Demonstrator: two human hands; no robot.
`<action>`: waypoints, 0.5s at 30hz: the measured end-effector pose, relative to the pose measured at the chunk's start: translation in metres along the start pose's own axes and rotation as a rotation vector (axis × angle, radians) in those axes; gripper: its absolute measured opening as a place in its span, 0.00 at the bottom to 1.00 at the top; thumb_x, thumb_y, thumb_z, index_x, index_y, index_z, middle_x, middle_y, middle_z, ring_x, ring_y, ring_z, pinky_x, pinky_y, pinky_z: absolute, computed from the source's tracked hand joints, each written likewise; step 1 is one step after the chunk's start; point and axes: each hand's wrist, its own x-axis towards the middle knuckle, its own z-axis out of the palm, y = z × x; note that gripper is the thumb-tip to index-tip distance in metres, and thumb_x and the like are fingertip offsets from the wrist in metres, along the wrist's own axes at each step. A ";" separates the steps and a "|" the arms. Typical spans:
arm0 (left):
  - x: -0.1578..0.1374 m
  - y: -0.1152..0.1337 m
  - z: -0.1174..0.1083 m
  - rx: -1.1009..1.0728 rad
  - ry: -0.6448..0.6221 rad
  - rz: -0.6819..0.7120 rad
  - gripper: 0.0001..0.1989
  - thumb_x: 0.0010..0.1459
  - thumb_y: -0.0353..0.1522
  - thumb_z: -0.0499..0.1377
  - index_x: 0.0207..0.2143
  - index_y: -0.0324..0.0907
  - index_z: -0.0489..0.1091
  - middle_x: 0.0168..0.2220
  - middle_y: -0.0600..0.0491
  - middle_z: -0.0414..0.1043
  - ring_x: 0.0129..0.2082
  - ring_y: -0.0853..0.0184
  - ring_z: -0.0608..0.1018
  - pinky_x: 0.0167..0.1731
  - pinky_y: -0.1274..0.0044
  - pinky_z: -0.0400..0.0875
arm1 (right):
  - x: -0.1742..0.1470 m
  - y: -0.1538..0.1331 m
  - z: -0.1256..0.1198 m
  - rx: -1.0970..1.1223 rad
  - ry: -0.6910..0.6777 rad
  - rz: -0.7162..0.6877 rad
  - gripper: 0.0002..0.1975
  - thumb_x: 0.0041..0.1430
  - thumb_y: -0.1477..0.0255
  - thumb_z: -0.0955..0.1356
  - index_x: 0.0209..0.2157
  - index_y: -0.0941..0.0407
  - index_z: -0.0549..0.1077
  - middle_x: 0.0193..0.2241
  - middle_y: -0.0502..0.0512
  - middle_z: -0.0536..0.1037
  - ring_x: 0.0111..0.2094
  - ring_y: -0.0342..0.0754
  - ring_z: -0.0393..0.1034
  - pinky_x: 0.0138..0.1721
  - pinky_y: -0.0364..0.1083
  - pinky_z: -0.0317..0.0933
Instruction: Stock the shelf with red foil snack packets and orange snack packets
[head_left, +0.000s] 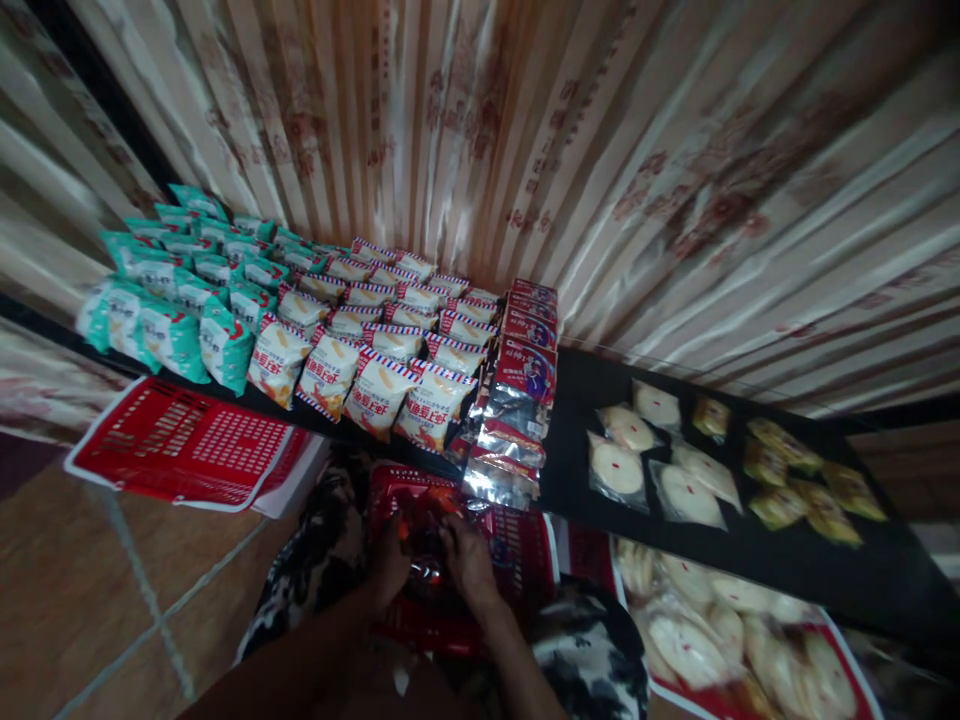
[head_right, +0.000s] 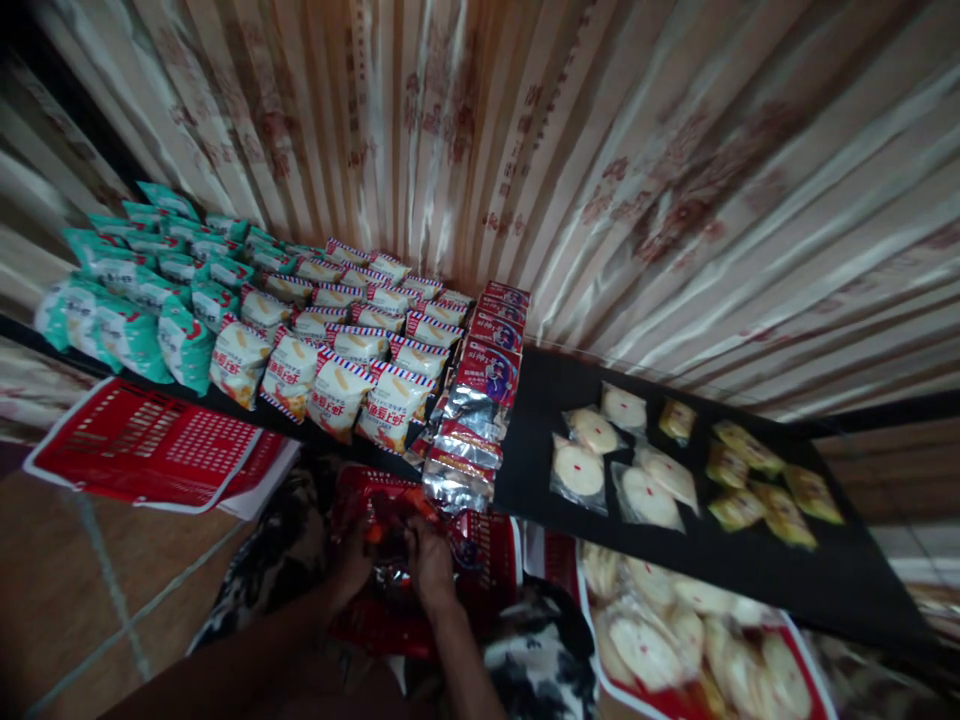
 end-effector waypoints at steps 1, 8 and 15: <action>-0.002 0.002 -0.002 0.005 0.029 0.018 0.34 0.47 0.18 0.50 0.59 0.39 0.56 0.56 0.47 0.65 0.53 0.66 0.68 0.55 0.75 0.58 | -0.010 -0.003 -0.007 0.027 -0.006 -0.054 0.14 0.59 0.76 0.58 0.39 0.56 0.74 0.36 0.57 0.79 0.37 0.48 0.74 0.39 0.43 0.63; -0.030 0.015 -0.016 0.037 -0.070 0.315 0.32 0.44 0.19 0.52 0.54 0.41 0.65 0.60 0.47 0.56 0.60 0.64 0.61 0.58 0.75 0.56 | -0.073 -0.027 -0.078 0.083 -0.130 -0.252 0.11 0.60 0.71 0.59 0.33 0.53 0.72 0.27 0.50 0.76 0.29 0.45 0.72 0.31 0.40 0.59; -0.056 0.021 -0.024 -0.226 -0.488 0.412 0.16 0.46 0.34 0.63 0.39 0.39 0.71 0.44 0.49 0.71 0.46 0.60 0.72 0.45 0.74 0.66 | -0.103 -0.050 -0.132 0.248 0.030 -0.304 0.11 0.59 0.65 0.63 0.31 0.52 0.76 0.28 0.49 0.78 0.30 0.46 0.72 0.33 0.41 0.62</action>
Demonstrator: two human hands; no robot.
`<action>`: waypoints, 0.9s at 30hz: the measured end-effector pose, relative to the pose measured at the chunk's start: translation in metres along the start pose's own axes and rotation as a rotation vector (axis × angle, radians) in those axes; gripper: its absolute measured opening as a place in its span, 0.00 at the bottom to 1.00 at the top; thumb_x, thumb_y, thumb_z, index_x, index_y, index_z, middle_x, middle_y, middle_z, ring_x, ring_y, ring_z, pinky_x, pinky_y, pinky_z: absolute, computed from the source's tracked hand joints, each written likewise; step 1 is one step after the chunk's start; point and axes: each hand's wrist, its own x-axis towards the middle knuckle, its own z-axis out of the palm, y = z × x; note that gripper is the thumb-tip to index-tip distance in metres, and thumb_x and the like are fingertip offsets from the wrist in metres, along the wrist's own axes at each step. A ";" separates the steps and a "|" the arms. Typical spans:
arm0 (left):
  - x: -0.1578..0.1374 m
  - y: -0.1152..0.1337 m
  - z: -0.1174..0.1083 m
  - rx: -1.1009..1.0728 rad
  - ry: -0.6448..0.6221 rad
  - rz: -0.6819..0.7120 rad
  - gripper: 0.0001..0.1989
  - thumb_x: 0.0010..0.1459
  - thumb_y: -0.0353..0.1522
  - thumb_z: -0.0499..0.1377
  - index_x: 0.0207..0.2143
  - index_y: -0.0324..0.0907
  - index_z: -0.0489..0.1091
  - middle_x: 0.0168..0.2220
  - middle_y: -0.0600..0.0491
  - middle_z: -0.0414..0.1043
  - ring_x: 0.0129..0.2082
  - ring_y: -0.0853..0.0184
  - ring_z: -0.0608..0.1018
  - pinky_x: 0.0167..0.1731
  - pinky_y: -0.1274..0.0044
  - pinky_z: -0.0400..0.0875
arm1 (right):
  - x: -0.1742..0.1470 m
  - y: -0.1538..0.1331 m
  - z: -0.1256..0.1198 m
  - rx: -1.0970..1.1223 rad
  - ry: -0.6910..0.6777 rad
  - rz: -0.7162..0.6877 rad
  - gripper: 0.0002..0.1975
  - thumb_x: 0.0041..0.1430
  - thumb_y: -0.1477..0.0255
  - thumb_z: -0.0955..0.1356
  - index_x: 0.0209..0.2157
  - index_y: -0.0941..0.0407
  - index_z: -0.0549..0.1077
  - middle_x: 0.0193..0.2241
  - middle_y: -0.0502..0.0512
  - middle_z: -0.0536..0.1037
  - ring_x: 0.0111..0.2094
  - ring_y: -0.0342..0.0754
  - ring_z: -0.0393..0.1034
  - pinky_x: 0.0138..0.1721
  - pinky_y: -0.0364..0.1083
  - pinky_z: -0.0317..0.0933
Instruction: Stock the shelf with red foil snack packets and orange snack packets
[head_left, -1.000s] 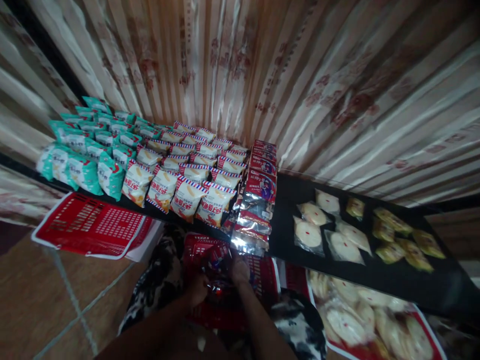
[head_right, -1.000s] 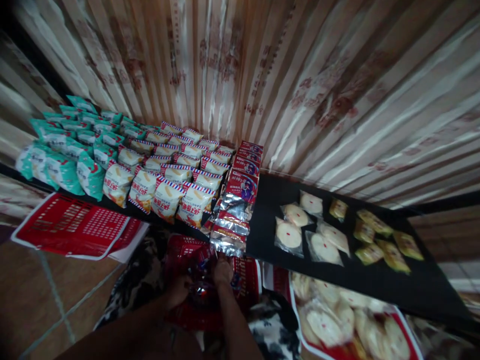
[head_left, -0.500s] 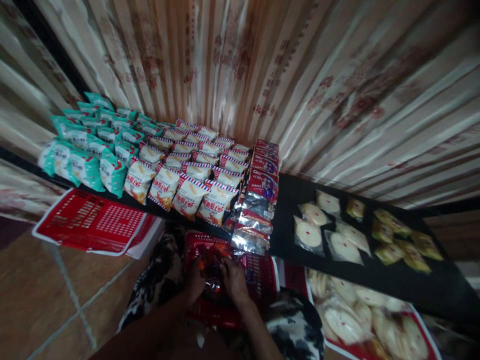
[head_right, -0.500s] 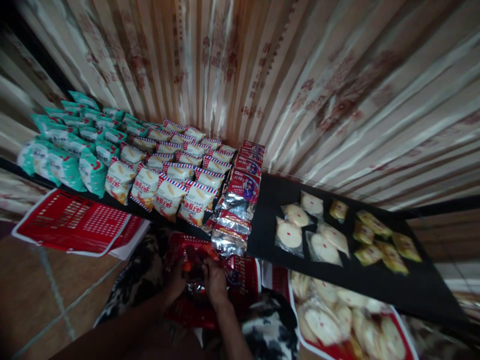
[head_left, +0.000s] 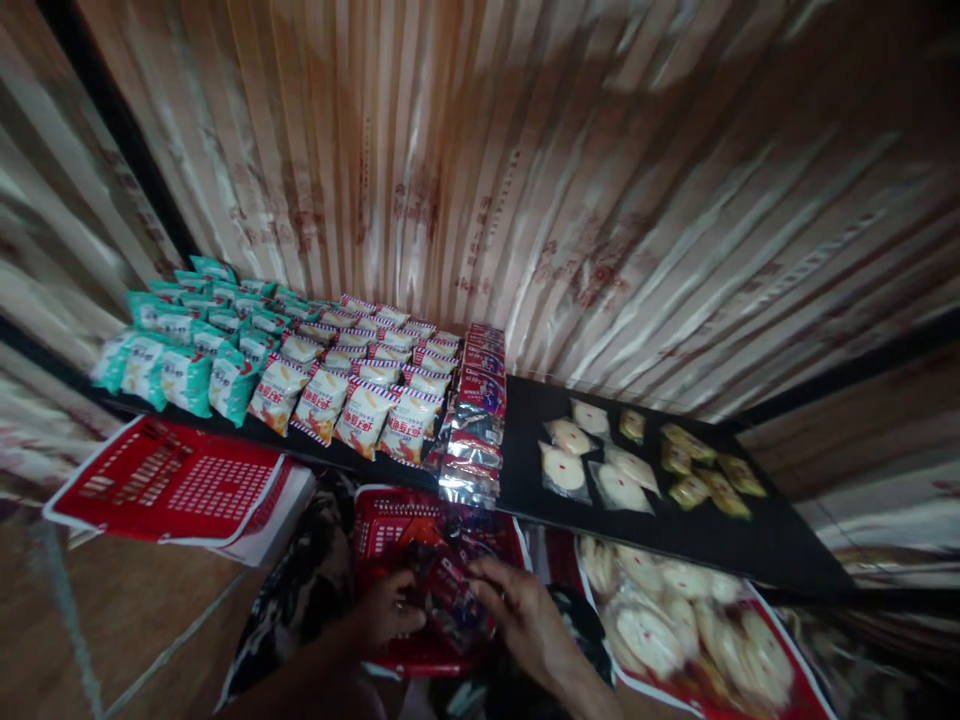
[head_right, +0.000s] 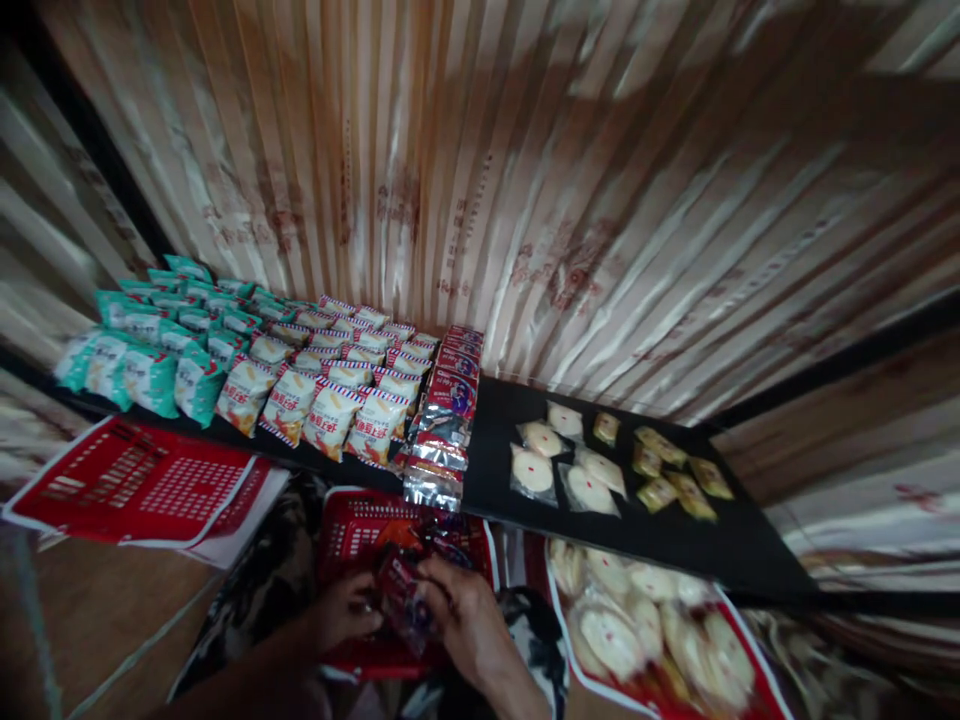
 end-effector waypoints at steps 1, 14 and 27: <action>-0.003 0.004 0.002 -0.084 -0.067 0.009 0.19 0.45 0.38 0.64 0.40 0.39 0.70 0.41 0.49 0.72 0.45 0.61 0.73 0.44 0.73 0.65 | -0.002 -0.004 -0.004 0.038 0.019 0.011 0.11 0.58 0.64 0.63 0.31 0.52 0.76 0.28 0.50 0.78 0.30 0.46 0.72 0.33 0.42 0.62; -0.018 0.063 0.034 -0.268 -0.053 -0.061 0.23 0.40 0.49 0.65 0.26 0.41 0.62 0.23 0.60 0.62 0.25 0.74 0.65 0.29 0.80 0.58 | -0.023 0.017 -0.028 0.624 0.699 0.320 0.36 0.38 0.57 0.75 0.51 0.52 0.68 0.43 0.56 0.78 0.43 0.53 0.73 0.39 0.48 0.69; 0.013 0.112 0.073 -0.223 0.158 0.159 0.14 0.50 0.43 0.58 0.28 0.41 0.63 0.26 0.57 0.66 0.27 0.71 0.69 0.29 0.79 0.62 | -0.037 0.027 0.008 0.862 0.651 0.317 0.27 0.44 0.57 0.73 0.45 0.53 0.68 0.38 0.55 0.80 0.37 0.53 0.75 0.35 0.48 0.70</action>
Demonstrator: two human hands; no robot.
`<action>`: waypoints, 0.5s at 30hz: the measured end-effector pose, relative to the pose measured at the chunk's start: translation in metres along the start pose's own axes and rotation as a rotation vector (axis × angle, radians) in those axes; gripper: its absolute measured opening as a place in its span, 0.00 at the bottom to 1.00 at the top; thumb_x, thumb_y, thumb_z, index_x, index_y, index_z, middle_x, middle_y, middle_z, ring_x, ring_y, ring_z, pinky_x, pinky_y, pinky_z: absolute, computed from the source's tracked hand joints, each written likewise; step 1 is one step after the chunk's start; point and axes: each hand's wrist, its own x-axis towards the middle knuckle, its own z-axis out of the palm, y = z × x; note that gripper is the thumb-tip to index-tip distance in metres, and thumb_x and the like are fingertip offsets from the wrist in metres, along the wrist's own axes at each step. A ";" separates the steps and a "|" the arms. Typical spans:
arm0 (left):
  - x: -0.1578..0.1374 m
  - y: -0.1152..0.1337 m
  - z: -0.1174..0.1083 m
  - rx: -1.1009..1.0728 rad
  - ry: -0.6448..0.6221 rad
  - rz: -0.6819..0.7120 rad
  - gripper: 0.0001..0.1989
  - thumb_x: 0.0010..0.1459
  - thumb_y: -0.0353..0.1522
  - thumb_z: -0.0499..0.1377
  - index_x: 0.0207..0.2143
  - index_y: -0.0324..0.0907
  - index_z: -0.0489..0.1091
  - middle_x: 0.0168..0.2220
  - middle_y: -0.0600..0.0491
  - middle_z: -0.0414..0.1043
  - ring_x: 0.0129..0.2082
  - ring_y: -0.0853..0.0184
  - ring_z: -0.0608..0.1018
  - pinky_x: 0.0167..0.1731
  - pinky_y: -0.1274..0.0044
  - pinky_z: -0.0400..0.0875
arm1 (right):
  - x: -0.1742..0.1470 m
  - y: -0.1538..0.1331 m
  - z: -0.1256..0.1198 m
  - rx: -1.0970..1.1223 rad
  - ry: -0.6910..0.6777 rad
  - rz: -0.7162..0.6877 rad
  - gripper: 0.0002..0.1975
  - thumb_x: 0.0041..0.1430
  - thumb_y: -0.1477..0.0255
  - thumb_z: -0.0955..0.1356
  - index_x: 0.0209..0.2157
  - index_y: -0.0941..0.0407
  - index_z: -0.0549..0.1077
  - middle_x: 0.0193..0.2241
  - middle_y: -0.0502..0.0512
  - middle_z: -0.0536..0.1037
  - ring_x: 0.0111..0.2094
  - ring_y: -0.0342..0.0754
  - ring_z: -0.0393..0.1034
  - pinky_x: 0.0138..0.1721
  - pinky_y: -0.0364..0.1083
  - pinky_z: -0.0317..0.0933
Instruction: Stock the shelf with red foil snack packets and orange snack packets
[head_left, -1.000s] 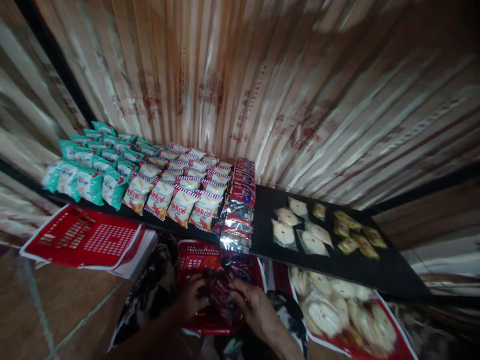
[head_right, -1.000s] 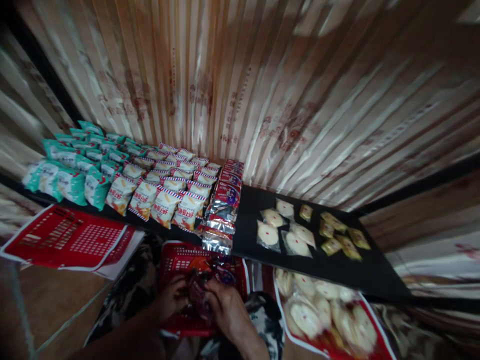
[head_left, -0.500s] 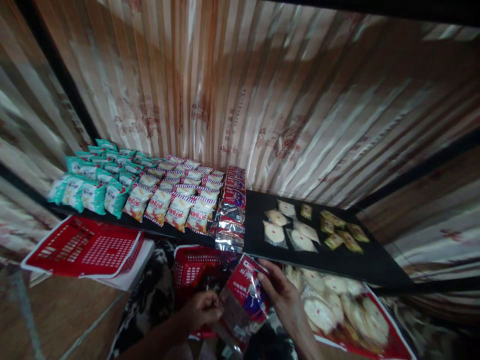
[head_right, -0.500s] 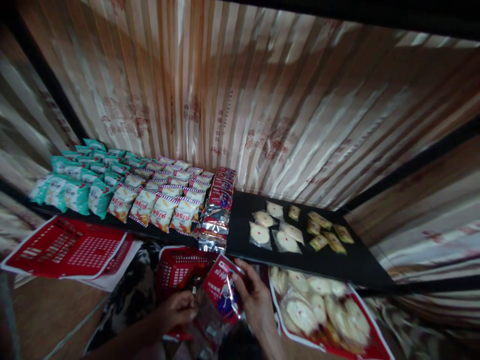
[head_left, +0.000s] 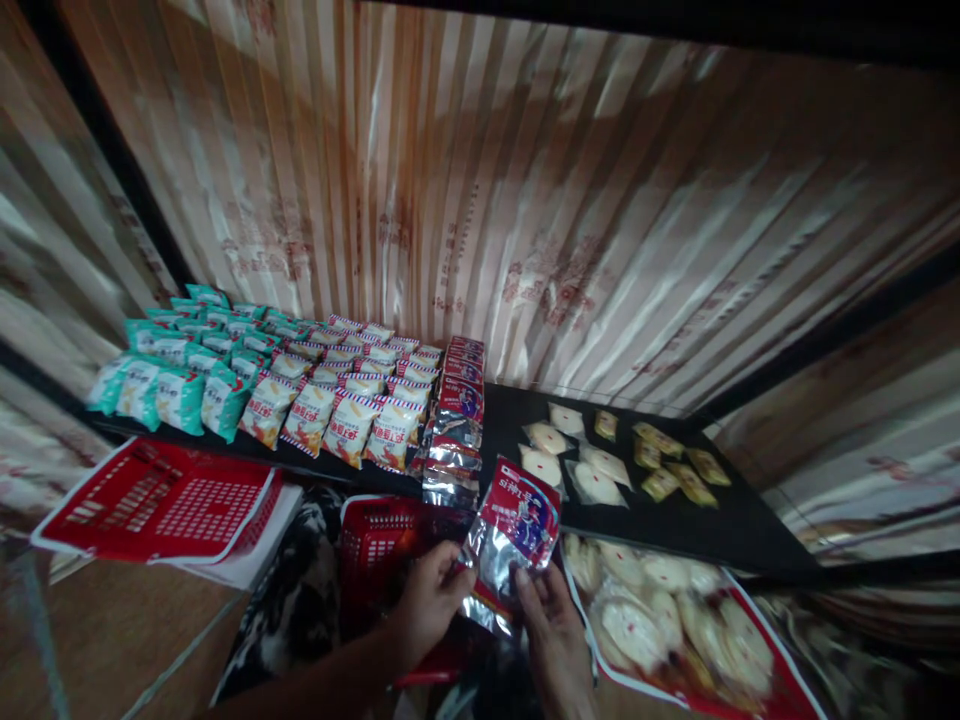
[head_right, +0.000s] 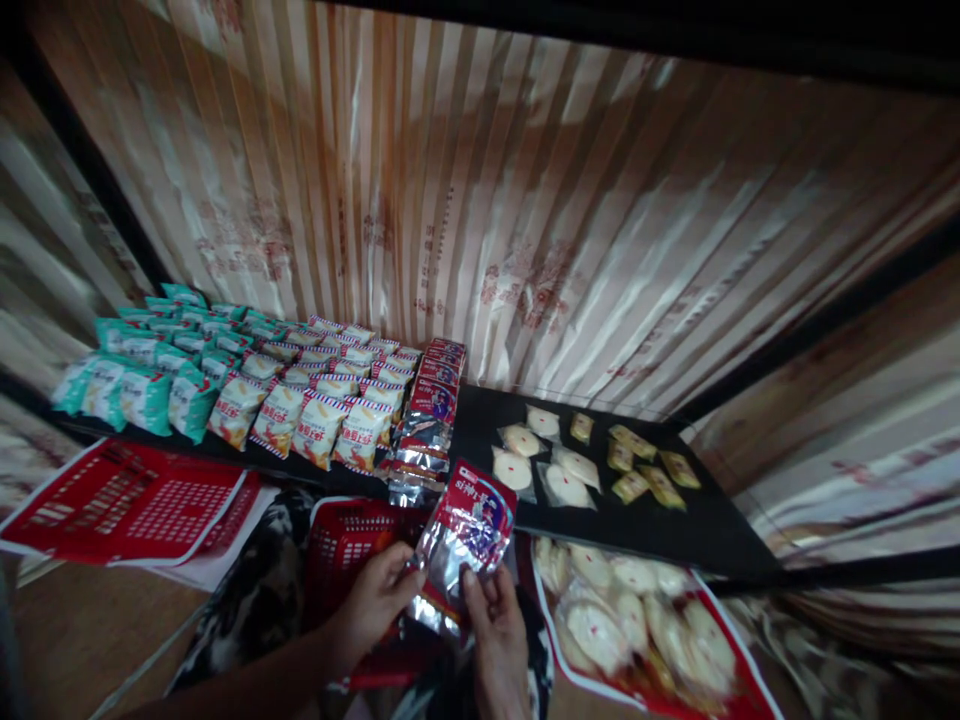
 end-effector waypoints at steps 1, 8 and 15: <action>0.003 -0.001 0.001 0.027 0.016 -0.004 0.13 0.50 0.42 0.58 0.28 0.41 0.63 0.25 0.57 0.66 0.27 0.71 0.69 0.28 0.80 0.62 | 0.002 0.001 0.002 0.015 0.004 -0.003 0.27 0.45 0.57 0.73 0.45 0.53 0.68 0.38 0.55 0.80 0.36 0.52 0.75 0.33 0.47 0.69; 0.016 0.015 -0.007 0.497 0.119 0.183 0.11 0.57 0.33 0.51 0.41 0.41 0.68 0.40 0.49 0.72 0.38 0.65 0.74 0.39 0.75 0.69 | 0.039 -0.001 0.008 0.088 0.107 -0.010 0.26 0.41 0.57 0.74 0.42 0.53 0.68 0.28 0.49 0.79 0.28 0.49 0.75 0.27 0.44 0.67; 0.058 0.041 -0.024 1.165 0.168 0.612 0.23 0.55 0.23 0.47 0.54 0.40 0.64 0.62 0.48 0.56 0.65 0.56 0.48 0.61 0.58 0.50 | 0.092 -0.013 0.017 0.105 0.133 -0.099 0.23 0.40 0.59 0.74 0.38 0.52 0.68 0.29 0.47 0.79 0.29 0.49 0.74 0.28 0.45 0.67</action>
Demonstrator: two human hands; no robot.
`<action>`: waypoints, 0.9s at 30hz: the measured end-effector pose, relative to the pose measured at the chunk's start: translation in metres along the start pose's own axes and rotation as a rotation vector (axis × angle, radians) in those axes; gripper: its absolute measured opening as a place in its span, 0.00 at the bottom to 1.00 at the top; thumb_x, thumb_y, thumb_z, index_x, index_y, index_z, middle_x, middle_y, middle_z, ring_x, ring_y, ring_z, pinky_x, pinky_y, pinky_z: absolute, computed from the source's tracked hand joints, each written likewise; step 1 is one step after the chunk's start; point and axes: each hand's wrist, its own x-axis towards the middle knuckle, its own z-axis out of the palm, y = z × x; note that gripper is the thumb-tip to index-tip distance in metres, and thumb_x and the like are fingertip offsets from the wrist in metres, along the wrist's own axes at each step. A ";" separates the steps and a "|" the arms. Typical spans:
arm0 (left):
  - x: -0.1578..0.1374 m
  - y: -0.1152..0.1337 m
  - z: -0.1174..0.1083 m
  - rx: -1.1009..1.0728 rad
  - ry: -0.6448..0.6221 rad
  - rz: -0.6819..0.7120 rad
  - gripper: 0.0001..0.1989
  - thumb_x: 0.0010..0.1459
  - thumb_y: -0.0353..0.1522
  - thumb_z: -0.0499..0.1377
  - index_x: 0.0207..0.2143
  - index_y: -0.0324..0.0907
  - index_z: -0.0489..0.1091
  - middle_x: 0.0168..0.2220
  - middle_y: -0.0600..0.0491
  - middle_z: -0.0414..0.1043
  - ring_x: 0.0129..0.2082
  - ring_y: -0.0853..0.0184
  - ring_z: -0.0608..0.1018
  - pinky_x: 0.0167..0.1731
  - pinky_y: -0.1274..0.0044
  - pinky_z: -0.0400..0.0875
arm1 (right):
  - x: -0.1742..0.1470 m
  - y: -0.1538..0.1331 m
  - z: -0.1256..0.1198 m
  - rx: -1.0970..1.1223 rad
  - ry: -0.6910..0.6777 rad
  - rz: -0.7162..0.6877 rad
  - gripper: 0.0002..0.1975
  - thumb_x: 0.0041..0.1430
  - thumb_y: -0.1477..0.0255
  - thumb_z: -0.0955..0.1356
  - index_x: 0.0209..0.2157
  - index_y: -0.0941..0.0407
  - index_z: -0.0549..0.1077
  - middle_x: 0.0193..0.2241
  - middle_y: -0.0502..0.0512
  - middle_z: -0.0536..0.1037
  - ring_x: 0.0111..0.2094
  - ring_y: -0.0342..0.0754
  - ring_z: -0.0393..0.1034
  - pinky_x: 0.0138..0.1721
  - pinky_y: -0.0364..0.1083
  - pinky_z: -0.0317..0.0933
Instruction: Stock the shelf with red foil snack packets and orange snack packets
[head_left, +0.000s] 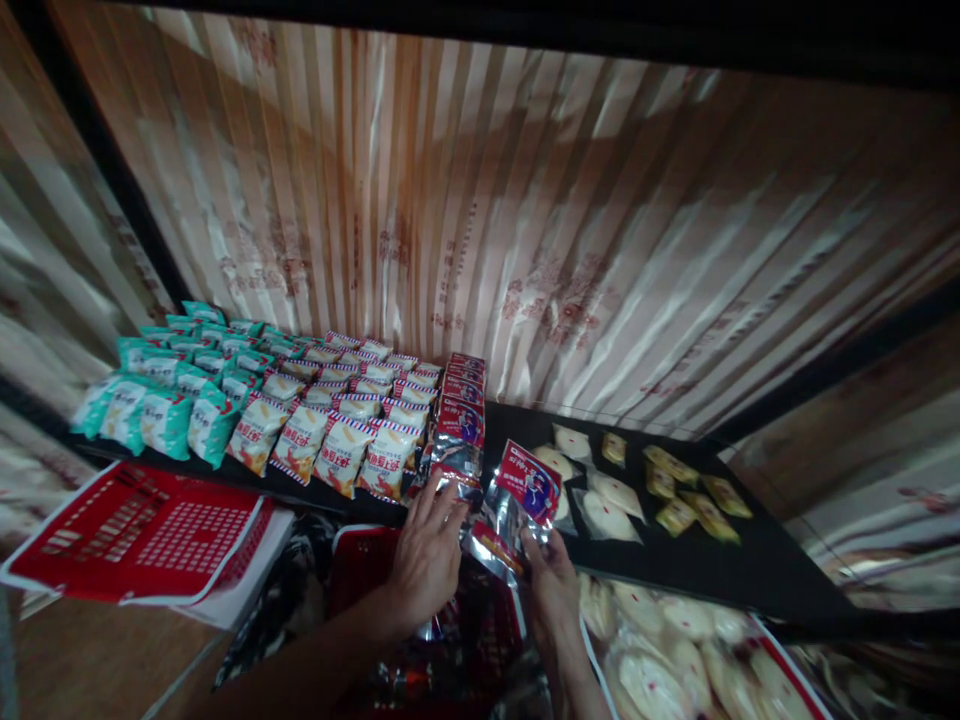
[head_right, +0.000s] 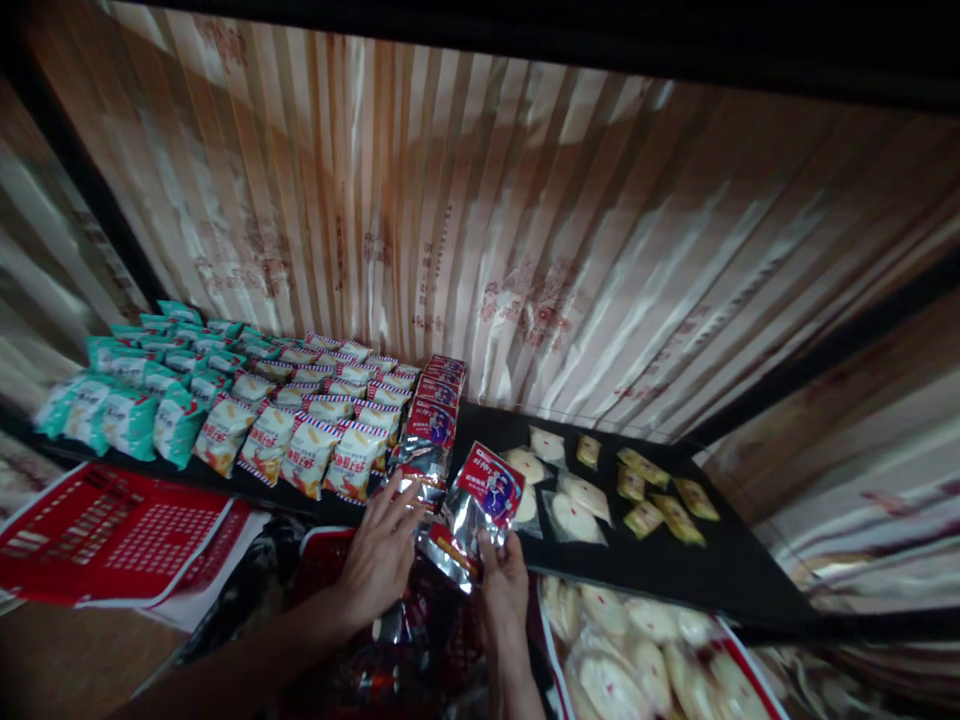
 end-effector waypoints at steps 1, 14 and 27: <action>0.008 -0.004 0.001 0.053 -0.008 0.015 0.25 0.55 0.23 0.48 0.56 0.40 0.61 0.63 0.48 0.53 0.66 0.55 0.45 0.61 0.57 0.48 | 0.007 -0.001 0.003 0.012 0.002 0.000 0.23 0.40 0.59 0.74 0.38 0.52 0.68 0.28 0.47 0.79 0.29 0.49 0.74 0.28 0.45 0.67; 0.114 -0.031 0.028 0.309 -0.068 -0.015 0.25 0.61 0.38 0.49 0.58 0.37 0.59 0.65 0.41 0.48 0.65 0.54 0.47 0.61 0.58 0.48 | 0.054 -0.013 0.013 0.207 0.127 0.049 0.28 0.31 0.64 0.77 0.38 0.53 0.69 0.25 0.44 0.78 0.23 0.45 0.73 0.24 0.42 0.67; 0.115 -0.040 0.015 0.161 -0.129 -0.193 0.28 0.58 0.35 0.50 0.59 0.30 0.57 0.63 0.41 0.51 0.65 0.54 0.49 0.62 0.64 0.49 | 0.076 -0.025 0.053 0.079 -0.031 -0.036 0.37 0.37 0.61 0.75 0.51 0.53 0.64 0.30 0.49 0.79 0.30 0.47 0.74 0.28 0.43 0.67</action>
